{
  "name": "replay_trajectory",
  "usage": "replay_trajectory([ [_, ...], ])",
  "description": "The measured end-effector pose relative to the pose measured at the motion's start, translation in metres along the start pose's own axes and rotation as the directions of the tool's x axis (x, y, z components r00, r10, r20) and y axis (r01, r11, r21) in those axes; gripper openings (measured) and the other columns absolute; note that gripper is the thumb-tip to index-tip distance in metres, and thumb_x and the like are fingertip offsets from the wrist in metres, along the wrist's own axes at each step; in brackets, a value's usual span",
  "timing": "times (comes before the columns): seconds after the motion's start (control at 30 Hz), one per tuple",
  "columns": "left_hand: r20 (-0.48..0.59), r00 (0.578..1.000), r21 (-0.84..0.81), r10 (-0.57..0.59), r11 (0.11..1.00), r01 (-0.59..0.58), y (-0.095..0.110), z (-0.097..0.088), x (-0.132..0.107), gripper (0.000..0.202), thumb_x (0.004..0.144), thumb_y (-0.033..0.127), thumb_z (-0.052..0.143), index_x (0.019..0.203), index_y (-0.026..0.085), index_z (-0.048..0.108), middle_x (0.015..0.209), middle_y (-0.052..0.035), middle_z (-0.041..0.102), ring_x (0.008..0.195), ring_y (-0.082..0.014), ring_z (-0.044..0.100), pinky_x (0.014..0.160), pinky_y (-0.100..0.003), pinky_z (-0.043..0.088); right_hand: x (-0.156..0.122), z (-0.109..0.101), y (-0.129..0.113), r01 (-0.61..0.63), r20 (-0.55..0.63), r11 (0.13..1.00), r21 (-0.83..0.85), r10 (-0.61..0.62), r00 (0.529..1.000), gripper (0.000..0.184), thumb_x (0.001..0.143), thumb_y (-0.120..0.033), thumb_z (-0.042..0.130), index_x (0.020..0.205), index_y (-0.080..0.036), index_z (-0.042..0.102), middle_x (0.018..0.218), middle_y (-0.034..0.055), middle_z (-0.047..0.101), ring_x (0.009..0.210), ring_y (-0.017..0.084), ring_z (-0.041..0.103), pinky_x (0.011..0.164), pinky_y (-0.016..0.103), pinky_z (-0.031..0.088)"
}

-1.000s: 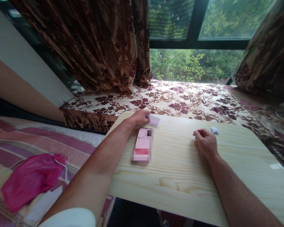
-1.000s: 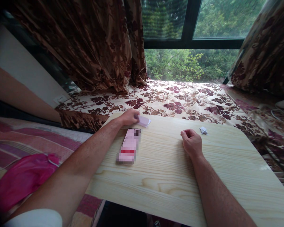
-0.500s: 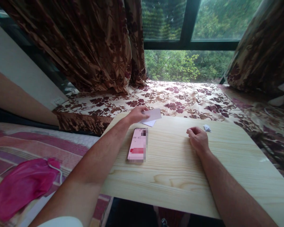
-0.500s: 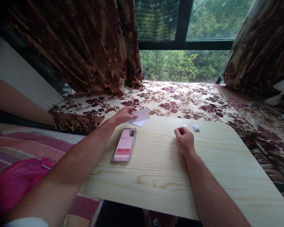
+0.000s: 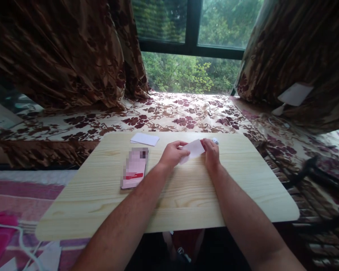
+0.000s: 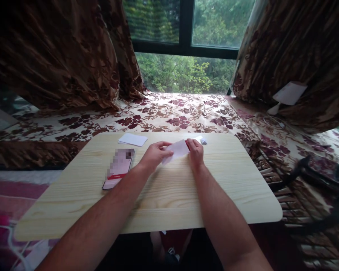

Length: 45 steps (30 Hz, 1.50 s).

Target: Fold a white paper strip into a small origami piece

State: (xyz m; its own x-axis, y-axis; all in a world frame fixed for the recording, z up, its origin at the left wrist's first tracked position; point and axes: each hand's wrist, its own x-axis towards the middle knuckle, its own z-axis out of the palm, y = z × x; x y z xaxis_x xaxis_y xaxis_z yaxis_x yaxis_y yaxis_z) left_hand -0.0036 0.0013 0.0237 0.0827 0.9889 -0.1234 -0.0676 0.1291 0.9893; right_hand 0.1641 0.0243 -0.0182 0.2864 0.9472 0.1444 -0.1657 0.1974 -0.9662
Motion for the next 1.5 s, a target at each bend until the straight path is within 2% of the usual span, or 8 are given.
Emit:
replay_trajectory([
  [0.07,-0.005,0.999,0.033,0.041,0.999,-0.040,-0.006,0.002,0.004,0.048,0.055,0.023,0.081,0.102,0.015,0.072,0.074,-0.0036,0.069,0.059,-0.0157,0.063,0.054,-0.025,0.047,-0.001,-0.001,-0.002,-0.012,-0.018,1.000,-0.008,0.012,1.000,0.025,0.066,-0.041,0.076,0.076,-0.019,0.068,0.066,-0.0022,0.063,0.056,0.012,0.052,0.051,0.025,0.039],
  [0.17,-0.225,0.955,0.041,0.192,0.981,-0.187,-0.013,-0.003,0.014,0.066,0.057,0.025,0.083,0.119,0.020,0.065,0.082,-0.0019,0.068,0.069,-0.0150,0.064,0.063,-0.025,0.052,-0.002,0.000,-0.004,-0.038,-0.020,0.999,-0.008,0.037,0.999,0.022,0.062,-0.035,0.077,0.071,-0.019,0.065,0.057,-0.0044,0.059,0.048,0.008,0.043,0.045,0.024,0.033],
  [0.27,-0.378,0.914,-0.176,0.151,0.957,-0.231,-0.019,-0.006,0.018,0.067,0.062,0.029,0.082,0.124,0.021,0.056,0.090,-0.0022,0.067,0.077,-0.0140,0.066,0.067,-0.024,0.053,-0.003,0.003,-0.007,-0.064,0.053,0.998,0.004,0.064,0.997,0.020,0.062,-0.029,0.077,0.069,-0.019,0.061,0.051,-0.0059,0.054,0.044,0.007,0.042,0.042,0.022,0.031],
  [0.37,-0.319,0.944,-0.391,0.081,0.896,-0.209,-0.024,-0.001,0.015,0.054,0.067,0.033,0.080,0.113,0.020,0.056,0.091,-0.0022,0.066,0.075,-0.0120,0.067,0.069,-0.025,0.055,-0.005,0.007,-0.009,-0.157,0.078,0.985,0.072,0.152,0.985,0.025,0.060,-0.026,0.079,0.069,-0.020,0.056,0.050,-0.0064,0.054,0.042,0.008,0.046,0.038,0.020,0.030],
  [0.5,-0.115,0.988,-0.271,0.100,0.954,-0.128,-0.032,0.009,0.012,0.039,0.068,0.038,0.080,0.092,0.011,0.066,0.082,-0.0070,0.070,0.067,-0.0158,0.067,0.062,-0.028,0.057,-0.012,0.016,-0.011,-0.328,0.176,0.940,0.097,0.308,0.935,0.033,0.060,-0.032,0.084,0.073,-0.020,0.056,0.057,-0.0031,0.061,0.049,0.012,0.059,0.047,0.025,0.050],
  [0.77,-0.175,0.972,-0.002,0.154,0.988,-0.157,-0.033,0.006,0.014,0.016,0.068,0.027,0.070,0.068,0.011,0.068,0.060,-0.0044,0.065,0.050,-0.0151,0.058,0.040,-0.024,0.044,-0.019,0.019,-0.014,-0.231,0.217,0.973,-0.022,0.230,0.949,0.025,0.066,-0.033,0.082,0.072,-0.018,0.064,0.053,-0.0033,0.062,0.045,0.010,0.054,0.045,0.023,0.049],
  [0.97,-0.161,0.977,-0.078,0.141,0.985,-0.155,-0.030,0.007,0.009,0.029,0.070,0.037,0.073,0.083,0.011,0.071,0.069,-0.0067,0.069,0.056,-0.0167,0.063,0.046,-0.026,0.050,-0.022,0.017,-0.013,-0.220,0.289,0.975,-0.036,0.221,0.931,0.028,0.067,-0.039,0.083,0.072,-0.018,0.067,0.060,0.0009,0.069,0.050,0.012,0.060,0.050,0.024,0.051],
  [1.5,-0.114,0.987,-0.012,0.111,0.994,-0.113,-0.035,0.002,0.015,0.022,0.067,0.035,0.074,0.067,0.016,0.061,0.051,0.0044,0.051,0.045,-0.0084,0.042,0.044,-0.022,0.031,-0.024,0.017,-0.013,-0.221,0.298,0.974,-0.056,0.228,0.927,0.023,0.069,-0.036,0.081,0.069,-0.017,0.069,0.059,0.0012,0.069,0.049,0.012,0.060,0.049,0.024,0.051],
])
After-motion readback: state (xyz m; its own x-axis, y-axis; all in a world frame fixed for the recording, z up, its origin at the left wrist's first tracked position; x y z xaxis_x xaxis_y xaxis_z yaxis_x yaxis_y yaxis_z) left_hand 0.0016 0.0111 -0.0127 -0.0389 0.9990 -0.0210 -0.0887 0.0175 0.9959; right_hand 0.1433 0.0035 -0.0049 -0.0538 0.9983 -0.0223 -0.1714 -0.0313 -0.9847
